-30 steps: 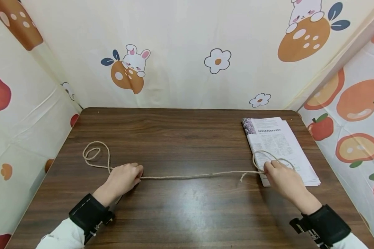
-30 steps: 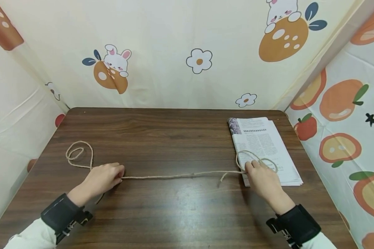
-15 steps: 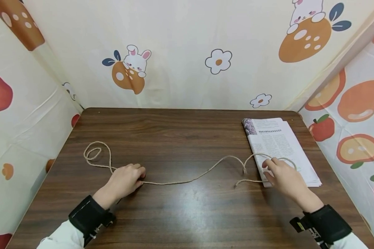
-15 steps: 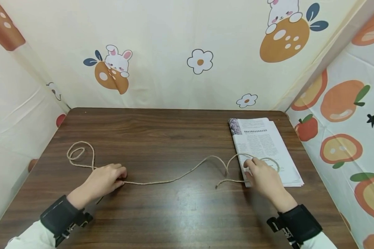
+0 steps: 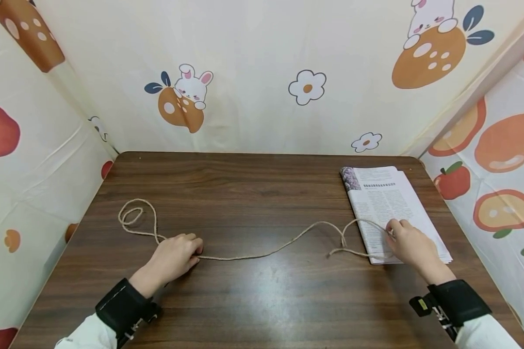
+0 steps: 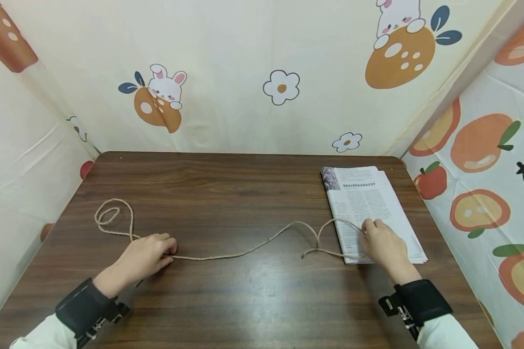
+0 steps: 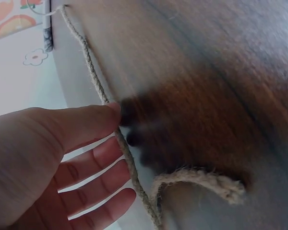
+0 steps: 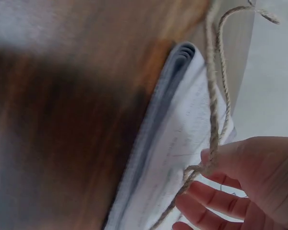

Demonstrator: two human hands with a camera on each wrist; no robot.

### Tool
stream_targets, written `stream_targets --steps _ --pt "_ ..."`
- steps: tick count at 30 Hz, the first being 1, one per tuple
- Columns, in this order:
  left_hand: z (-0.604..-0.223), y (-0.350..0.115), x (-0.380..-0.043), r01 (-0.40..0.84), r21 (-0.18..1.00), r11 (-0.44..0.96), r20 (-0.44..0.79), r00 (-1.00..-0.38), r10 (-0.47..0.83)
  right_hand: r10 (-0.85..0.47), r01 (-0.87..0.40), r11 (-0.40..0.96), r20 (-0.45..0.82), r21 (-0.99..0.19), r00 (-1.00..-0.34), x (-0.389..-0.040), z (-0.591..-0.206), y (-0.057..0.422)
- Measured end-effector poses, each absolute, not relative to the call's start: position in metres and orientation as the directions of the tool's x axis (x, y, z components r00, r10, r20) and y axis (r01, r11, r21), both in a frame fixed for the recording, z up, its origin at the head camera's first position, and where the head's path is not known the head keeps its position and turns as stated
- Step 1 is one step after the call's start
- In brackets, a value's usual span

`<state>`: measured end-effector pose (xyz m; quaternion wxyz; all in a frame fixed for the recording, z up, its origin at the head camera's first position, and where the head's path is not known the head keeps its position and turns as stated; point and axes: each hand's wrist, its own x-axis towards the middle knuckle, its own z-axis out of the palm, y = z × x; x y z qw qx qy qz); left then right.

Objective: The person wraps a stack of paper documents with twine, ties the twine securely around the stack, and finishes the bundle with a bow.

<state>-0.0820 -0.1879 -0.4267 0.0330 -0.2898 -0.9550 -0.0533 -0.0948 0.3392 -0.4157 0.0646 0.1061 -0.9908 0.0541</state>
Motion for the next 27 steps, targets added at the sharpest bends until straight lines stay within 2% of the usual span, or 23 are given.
stream_targets --steps 14,27 --pt "-0.429 -0.188 -0.081 0.544 0.073 0.836 0.126 -0.837 0.533 -0.187 -0.199 0.968 0.091 -0.154 -0.978 -0.084 -0.423 0.346" --pt "-0.430 -0.188 -0.081 0.540 0.080 0.838 0.122 -0.839 0.529 -0.030 -0.022 0.991 -0.060 -0.129 -0.998 -0.064 -0.408 0.385"
